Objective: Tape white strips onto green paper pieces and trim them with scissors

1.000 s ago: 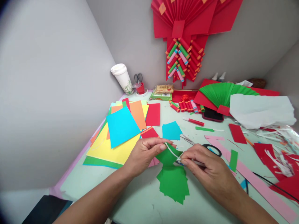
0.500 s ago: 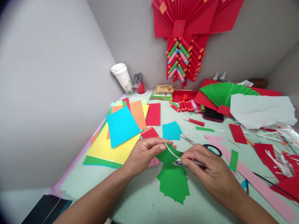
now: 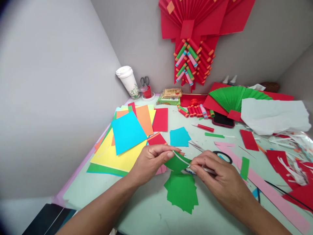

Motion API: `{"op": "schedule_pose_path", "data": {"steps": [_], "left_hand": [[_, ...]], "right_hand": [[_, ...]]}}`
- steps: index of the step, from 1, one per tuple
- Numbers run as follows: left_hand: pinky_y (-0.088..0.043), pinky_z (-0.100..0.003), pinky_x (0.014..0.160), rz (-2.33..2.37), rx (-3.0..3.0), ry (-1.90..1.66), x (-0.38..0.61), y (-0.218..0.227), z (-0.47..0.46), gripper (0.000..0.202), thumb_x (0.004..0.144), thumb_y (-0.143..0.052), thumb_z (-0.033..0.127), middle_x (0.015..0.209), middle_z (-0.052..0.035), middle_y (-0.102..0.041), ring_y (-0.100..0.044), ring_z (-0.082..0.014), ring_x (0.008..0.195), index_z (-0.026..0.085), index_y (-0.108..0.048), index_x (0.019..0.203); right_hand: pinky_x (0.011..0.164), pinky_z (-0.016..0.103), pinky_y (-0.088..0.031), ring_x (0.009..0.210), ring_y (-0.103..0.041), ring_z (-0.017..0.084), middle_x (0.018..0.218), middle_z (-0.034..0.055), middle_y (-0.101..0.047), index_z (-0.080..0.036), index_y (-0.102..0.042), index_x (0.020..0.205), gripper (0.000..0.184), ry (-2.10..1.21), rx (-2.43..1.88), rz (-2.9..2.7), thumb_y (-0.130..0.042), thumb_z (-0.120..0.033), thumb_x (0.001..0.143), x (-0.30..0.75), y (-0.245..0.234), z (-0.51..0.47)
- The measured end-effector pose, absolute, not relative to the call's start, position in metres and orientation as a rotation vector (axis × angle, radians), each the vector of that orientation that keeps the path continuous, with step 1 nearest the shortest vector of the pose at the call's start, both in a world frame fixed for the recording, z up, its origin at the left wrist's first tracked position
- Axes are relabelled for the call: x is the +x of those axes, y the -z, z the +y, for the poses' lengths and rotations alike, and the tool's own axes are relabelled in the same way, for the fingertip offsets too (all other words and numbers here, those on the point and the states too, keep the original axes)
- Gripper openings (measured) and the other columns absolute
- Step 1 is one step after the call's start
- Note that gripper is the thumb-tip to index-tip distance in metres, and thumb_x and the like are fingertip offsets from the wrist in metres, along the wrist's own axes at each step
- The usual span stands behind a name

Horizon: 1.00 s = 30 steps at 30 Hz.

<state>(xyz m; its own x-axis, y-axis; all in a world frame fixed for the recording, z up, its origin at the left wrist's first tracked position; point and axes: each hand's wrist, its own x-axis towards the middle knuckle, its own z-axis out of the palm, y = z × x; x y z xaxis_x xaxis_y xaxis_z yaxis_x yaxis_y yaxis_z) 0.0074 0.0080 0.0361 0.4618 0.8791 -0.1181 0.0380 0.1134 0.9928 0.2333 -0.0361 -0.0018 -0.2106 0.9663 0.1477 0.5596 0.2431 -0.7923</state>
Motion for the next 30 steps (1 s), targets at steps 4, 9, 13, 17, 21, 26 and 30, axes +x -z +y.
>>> {"op": "schedule_pose_path", "data": {"steps": [4,9,13,17,21,26,30], "left_hand": [[-0.053,-0.032,0.093,0.909,1.315,-0.776,0.007,-0.036,0.008,0.026,0.09,-0.065,0.039,0.113,-0.0069,-0.077,-0.069,-0.0242,0.107,0.021,-0.079,0.102],[-0.054,-0.032,0.09,0.926,1.319,-0.779,0.008,-0.036,0.006,0.025,0.09,-0.065,0.04,0.109,-0.0066,-0.078,-0.071,-0.0246,0.104,0.022,-0.079,0.101],[-0.055,-0.031,0.086,0.936,1.323,-0.811,0.009,-0.035,0.005,0.025,0.089,-0.065,0.04,0.105,-0.0079,-0.079,-0.072,-0.0246,0.102,0.021,-0.08,0.098],[-0.054,-0.029,0.083,0.94,1.314,-0.866,0.011,-0.034,0.004,0.025,0.089,-0.066,0.038,0.106,-0.0094,-0.079,-0.072,-0.023,0.098,0.019,-0.079,0.097],[-0.054,-0.027,0.079,0.949,1.255,-0.9,0.013,-0.033,0.003,0.025,0.088,-0.068,0.038,0.103,-0.0108,-0.079,-0.073,-0.0219,0.092,0.016,-0.078,0.092],[-0.056,-0.029,0.076,0.99,1.19,-0.934,0.015,-0.031,0.001,0.028,0.085,-0.07,0.042,0.102,-0.0116,-0.079,-0.073,-0.0227,0.087,0.015,-0.076,0.088],[-0.055,-0.028,0.074,1.032,1.22,-0.968,0.016,-0.029,-0.001,0.027,0.086,-0.069,0.042,0.098,-0.0104,-0.079,-0.073,-0.022,0.087,0.016,-0.076,0.086]], "right_hand": [[0.061,0.025,-0.053,0.075,-0.067,0.019,0.086,0.004,-0.069,-0.026,-0.07,0.082,0.025,-0.791,-1.395,-1.865,-0.058,-0.044,0.093,0.232,-0.001,-0.036],[0.064,0.028,-0.051,0.075,-0.064,0.02,0.085,0.0038,-0.067,-0.026,-0.069,0.08,0.027,-0.798,-1.438,-1.768,-0.055,-0.045,0.095,0.223,-0.006,-0.042],[0.062,0.026,-0.05,0.078,-0.063,0.019,0.087,0.0035,-0.066,-0.026,-0.068,0.081,0.024,-0.839,-1.446,-1.726,-0.056,-0.043,0.094,0.22,-0.006,-0.045],[0.059,0.025,-0.05,0.079,-0.063,0.019,0.089,0.0039,-0.066,-0.026,-0.068,0.082,0.023,-0.831,-1.462,-1.698,-0.057,-0.042,0.094,0.217,-0.007,-0.048],[0.059,0.025,-0.052,0.08,-0.064,0.02,0.091,0.0045,-0.067,-0.027,-0.069,0.086,0.022,-0.782,-1.466,-1.715,-0.056,-0.041,0.095,0.217,-0.005,-0.049],[0.057,0.024,-0.055,0.082,-0.069,0.02,0.094,0.0053,-0.07,-0.027,-0.071,0.091,0.022,-0.767,-1.468,-1.823,-0.057,-0.042,0.095,0.226,0.001,-0.045],[0.058,0.024,-0.057,0.084,-0.072,0.021,0.096,0.0047,-0.072,-0.027,-0.071,0.096,0.022,-0.708,-1.531,-1.815,-0.055,-0.043,0.095,0.228,0.002,-0.045]]}}
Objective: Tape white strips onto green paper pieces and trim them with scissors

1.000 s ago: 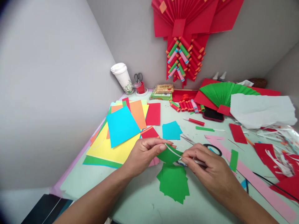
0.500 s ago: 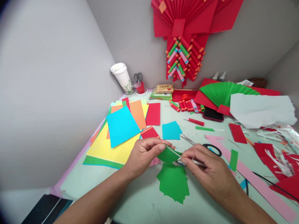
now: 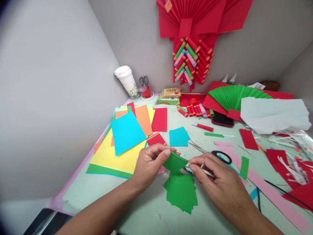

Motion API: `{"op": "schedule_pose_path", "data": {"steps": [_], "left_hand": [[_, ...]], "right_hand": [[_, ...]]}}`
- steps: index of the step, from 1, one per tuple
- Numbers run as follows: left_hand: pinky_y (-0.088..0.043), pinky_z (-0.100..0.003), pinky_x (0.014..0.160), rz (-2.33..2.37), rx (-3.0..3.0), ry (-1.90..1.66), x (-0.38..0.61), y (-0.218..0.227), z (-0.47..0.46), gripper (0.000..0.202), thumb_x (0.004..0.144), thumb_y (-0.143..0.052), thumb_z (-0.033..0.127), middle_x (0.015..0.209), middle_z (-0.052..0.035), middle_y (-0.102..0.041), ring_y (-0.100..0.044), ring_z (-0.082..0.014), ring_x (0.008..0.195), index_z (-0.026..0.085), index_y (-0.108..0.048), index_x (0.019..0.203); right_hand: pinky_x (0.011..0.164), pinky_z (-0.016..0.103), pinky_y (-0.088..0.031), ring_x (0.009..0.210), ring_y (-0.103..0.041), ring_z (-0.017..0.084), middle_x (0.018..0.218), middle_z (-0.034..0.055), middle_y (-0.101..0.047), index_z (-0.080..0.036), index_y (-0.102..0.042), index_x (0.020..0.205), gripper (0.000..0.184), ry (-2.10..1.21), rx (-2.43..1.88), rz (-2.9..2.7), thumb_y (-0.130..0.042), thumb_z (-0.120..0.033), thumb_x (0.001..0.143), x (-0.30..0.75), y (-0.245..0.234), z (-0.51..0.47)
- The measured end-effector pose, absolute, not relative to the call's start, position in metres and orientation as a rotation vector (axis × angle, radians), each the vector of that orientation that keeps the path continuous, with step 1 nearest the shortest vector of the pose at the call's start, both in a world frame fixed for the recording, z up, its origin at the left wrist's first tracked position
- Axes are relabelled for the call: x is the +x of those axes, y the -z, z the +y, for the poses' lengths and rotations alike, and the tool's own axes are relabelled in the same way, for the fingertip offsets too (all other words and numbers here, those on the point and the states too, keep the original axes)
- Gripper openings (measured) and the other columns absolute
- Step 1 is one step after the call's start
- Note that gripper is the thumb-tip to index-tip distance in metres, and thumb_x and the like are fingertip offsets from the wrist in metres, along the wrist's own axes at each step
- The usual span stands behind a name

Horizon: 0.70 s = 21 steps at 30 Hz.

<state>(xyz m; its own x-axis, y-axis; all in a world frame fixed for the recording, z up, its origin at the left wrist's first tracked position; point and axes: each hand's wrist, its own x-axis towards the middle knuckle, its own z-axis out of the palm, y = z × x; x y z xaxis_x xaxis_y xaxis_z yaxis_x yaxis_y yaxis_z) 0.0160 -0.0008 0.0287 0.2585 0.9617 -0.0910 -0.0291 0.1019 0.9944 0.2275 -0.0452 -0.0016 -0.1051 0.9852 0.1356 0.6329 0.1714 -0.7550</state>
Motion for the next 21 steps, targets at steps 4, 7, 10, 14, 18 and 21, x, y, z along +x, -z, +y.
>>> {"op": "schedule_pose_path", "data": {"steps": [4,7,10,14,18,21], "left_hand": [[-0.056,-0.029,0.075,1.067,1.238,-0.997,0.018,-0.028,-0.002,0.026,0.087,-0.068,0.042,0.097,-0.0096,-0.079,-0.073,-0.0224,0.088,0.016,-0.076,0.088],[-0.056,-0.029,0.078,1.064,1.235,-1.026,0.019,-0.028,-0.003,0.026,0.087,-0.067,0.041,0.094,-0.0087,-0.079,-0.073,-0.0229,0.09,0.016,-0.076,0.091],[-0.056,-0.03,0.079,1.069,1.2,-1.047,0.019,-0.027,-0.003,0.025,0.087,-0.068,0.04,0.093,-0.0085,-0.08,-0.073,-0.0234,0.09,0.016,-0.075,0.09],[-0.055,-0.032,0.082,1.076,1.157,-1.055,0.02,-0.027,-0.002,0.024,0.086,-0.069,0.04,0.094,-0.0089,-0.08,-0.072,-0.0248,0.095,0.016,-0.075,0.088],[-0.055,-0.033,0.082,1.084,1.125,-1.065,0.02,-0.027,-0.003,0.025,0.085,-0.07,0.041,0.095,-0.0091,-0.079,-0.071,-0.0259,0.097,0.017,-0.075,0.088],[-0.055,-0.034,0.082,1.097,1.127,-1.059,0.021,-0.027,-0.003,0.027,0.084,-0.07,0.043,0.096,-0.0101,-0.079,-0.071,-0.0263,0.096,0.016,-0.076,0.089]], "right_hand": [[0.057,0.025,-0.059,0.087,-0.074,0.023,0.1,0.0057,-0.074,-0.028,-0.071,0.103,0.025,-0.658,-1.56,-1.771,-0.055,-0.044,0.095,0.223,0.0,-0.05],[0.055,0.025,-0.058,0.085,-0.075,0.023,0.101,0.0058,-0.075,-0.027,-0.071,0.105,0.026,-0.606,-1.576,-1.761,-0.054,-0.045,0.095,0.219,-0.003,-0.055],[0.06,0.028,-0.059,0.081,-0.074,0.022,0.098,0.0036,-0.076,-0.029,-0.07,0.104,0.025,-0.461,-1.555,-1.822,-0.052,-0.044,0.096,0.217,-0.008,-0.059],[0.063,0.031,-0.059,0.079,-0.077,0.024,0.094,0.0026,-0.079,-0.03,-0.07,0.105,0.026,-0.237,-1.521,-1.883,-0.049,-0.044,0.097,0.217,-0.014,-0.062],[0.063,0.034,-0.059,0.072,-0.077,0.025,0.089,0.0016,-0.08,-0.03,-0.071,0.103,0.027,-0.133,-1.521,-1.883,-0.049,-0.045,0.096,0.217,-0.017,-0.062],[0.069,0.036,-0.059,0.071,-0.077,0.024,0.086,-0.0004,-0.08,-0.03,-0.072,0.095,0.025,-0.139,-1.488,-1.89,-0.05,-0.042,0.097,0.217,-0.019,-0.062]]}}
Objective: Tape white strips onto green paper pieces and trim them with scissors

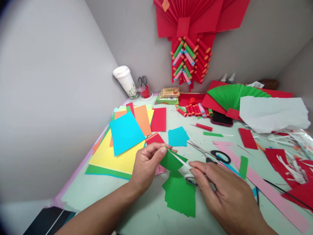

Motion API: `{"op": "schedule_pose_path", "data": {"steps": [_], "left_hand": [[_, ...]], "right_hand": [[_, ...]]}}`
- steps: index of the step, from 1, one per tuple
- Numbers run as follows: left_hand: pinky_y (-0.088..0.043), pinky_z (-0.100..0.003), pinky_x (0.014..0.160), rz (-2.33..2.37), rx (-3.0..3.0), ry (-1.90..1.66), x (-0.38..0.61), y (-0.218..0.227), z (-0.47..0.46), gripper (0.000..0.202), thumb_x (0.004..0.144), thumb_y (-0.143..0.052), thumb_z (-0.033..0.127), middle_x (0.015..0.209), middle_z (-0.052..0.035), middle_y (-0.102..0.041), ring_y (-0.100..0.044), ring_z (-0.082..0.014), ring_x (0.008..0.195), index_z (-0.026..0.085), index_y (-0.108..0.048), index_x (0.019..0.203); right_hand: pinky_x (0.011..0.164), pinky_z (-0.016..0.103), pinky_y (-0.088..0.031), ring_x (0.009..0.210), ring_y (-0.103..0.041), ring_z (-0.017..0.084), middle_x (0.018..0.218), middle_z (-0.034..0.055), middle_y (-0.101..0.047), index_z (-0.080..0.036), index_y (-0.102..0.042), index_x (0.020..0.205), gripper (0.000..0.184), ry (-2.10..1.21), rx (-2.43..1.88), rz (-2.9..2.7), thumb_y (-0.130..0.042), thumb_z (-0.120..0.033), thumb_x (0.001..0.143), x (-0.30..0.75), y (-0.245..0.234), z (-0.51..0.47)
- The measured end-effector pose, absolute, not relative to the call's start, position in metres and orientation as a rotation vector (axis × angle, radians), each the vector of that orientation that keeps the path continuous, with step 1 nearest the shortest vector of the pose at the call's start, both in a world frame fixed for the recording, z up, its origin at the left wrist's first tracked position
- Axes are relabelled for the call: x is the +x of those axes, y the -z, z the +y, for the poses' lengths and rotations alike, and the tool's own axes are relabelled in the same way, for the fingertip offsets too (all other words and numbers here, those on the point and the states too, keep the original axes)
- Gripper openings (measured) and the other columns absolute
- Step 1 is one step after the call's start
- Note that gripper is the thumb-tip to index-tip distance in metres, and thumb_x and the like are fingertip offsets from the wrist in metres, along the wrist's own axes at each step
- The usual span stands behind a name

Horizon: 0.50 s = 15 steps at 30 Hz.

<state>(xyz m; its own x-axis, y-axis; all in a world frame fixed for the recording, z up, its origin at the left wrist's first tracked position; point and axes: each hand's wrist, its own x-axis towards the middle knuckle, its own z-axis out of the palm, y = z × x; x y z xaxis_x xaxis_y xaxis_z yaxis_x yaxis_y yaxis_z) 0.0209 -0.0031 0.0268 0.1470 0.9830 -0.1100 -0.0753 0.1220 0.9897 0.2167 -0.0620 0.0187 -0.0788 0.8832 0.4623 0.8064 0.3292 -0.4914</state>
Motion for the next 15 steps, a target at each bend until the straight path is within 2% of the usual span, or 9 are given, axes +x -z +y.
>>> {"op": "schedule_pose_path", "data": {"steps": [4,11,15], "left_hand": [[-0.055,-0.033,0.08,1.102,1.117,-1.05,0.0218,-0.0268,-0.0037,0.028,0.084,-0.07,0.044,0.097,-0.0106,-0.079,-0.071,-0.0262,0.094,0.017,-0.076,0.089],[-0.052,-0.028,0.071,1.086,1.042,-1.06,0.0237,-0.0257,-0.006,0.027,0.083,-0.071,0.043,0.091,-0.0081,-0.079,-0.07,-0.0211,0.082,0.016,-0.075,0.085],[-0.051,-0.027,0.071,1.046,1.004,-1.08,0.0242,-0.0246,-0.0068,0.025,0.084,-0.072,0.041,0.086,-0.0066,-0.078,-0.069,-0.0197,0.082,0.016,-0.073,0.082]], "right_hand": [[0.066,0.035,-0.056,0.073,-0.077,0.024,0.086,-0.0002,-0.08,-0.03,-0.071,0.09,0.026,-0.136,-1.492,-1.913,-0.049,-0.041,0.098,0.2162,-0.0192,-0.0628],[0.051,0.032,-0.049,0.059,-0.072,0.02,0.075,-0.0021,-0.077,-0.029,-0.068,0.084,0.028,-0.174,-1.521,-1.886,-0.049,-0.044,0.096,0.2159,-0.0205,-0.0612],[0.048,0.03,-0.048,0.056,-0.071,0.019,0.073,-0.0028,-0.076,-0.03,-0.069,0.082,0.028,-0.215,-1.538,-1.864,-0.049,-0.045,0.096,0.2158,-0.0216,-0.0605]]}}
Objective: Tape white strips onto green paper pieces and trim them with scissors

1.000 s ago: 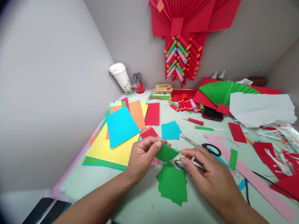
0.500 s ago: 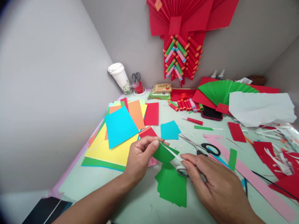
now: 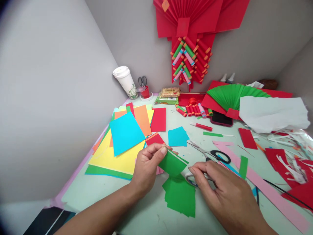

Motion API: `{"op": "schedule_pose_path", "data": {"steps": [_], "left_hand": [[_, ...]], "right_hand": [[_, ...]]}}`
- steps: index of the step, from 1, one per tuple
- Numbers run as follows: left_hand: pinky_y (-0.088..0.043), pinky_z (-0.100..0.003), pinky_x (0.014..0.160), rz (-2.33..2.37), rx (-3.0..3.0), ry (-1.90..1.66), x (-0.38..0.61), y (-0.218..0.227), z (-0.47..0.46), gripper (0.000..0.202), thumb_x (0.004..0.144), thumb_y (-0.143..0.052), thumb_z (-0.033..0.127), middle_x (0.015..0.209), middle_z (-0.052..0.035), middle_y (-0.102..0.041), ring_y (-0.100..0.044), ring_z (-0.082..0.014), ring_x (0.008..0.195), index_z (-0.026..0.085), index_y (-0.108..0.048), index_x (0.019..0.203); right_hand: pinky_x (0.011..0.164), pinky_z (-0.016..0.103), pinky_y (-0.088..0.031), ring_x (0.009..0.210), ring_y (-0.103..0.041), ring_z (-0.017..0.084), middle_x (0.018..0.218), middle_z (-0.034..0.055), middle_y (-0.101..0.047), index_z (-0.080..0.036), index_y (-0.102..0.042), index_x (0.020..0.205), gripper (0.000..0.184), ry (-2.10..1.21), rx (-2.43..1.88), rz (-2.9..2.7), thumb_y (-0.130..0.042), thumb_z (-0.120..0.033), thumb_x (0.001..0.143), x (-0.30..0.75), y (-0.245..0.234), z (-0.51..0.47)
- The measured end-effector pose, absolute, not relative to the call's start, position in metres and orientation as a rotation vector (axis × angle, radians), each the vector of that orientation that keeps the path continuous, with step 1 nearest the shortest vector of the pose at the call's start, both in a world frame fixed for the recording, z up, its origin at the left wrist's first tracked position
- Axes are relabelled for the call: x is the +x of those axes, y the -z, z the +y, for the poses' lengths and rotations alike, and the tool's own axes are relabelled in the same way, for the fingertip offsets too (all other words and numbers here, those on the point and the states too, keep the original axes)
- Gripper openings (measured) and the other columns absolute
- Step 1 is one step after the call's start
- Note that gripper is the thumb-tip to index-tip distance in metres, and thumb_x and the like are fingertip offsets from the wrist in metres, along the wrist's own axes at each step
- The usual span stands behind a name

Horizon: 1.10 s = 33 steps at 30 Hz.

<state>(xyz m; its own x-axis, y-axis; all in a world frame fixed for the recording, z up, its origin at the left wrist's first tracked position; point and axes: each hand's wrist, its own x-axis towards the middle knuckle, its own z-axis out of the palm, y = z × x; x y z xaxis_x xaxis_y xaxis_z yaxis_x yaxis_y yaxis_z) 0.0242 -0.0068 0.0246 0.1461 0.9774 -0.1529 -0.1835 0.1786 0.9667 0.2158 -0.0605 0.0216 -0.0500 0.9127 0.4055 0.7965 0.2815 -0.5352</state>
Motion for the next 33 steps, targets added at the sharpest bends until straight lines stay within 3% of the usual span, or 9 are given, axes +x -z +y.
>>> {"op": "schedule_pose_path", "data": {"steps": [17,27,33], "left_hand": [[-0.045,-0.022,0.06,1.059,0.906,-1.053,0.026,-0.02,-0.007,0.029,0.081,-0.074,0.045,0.081,-0.0039,-0.074,-0.06,-0.0114,0.064,0.016,-0.073,0.079],[-0.044,-0.02,0.057,0.946,0.823,-1.033,0.025,-0.019,-0.006,0.028,0.077,-0.079,0.044,0.078,-0.0035,-0.074,-0.06,-0.0096,0.061,0.016,-0.072,0.078],[-0.045,-0.021,0.057,0.882,0.83,-1.02,0.024,-0.023,-0.007,0.029,0.079,-0.077,0.043,0.079,-0.005,-0.075,-0.06,-0.0095,0.058,0.015,-0.07,0.077]], "right_hand": [[0.057,0.022,-0.052,0.064,-0.07,0.015,0.078,-0.0041,-0.074,-0.029,-0.069,0.083,0.023,-0.34,-1.578,-1.92,-0.054,-0.04,0.095,0.225,-0.014,-0.056],[0.052,0.02,-0.049,0.064,-0.065,0.014,0.076,-0.0027,-0.07,-0.027,-0.066,0.081,0.029,-0.587,-1.613,-1.786,-0.051,-0.048,0.096,0.222,-0.012,-0.059],[0.068,0.021,-0.05,0.075,-0.065,0.014,0.084,-0.0034,-0.07,-0.028,-0.065,0.081,0.023,-0.689,-1.523,-1.72,-0.055,-0.043,0.095,0.221,-0.012,-0.058]]}}
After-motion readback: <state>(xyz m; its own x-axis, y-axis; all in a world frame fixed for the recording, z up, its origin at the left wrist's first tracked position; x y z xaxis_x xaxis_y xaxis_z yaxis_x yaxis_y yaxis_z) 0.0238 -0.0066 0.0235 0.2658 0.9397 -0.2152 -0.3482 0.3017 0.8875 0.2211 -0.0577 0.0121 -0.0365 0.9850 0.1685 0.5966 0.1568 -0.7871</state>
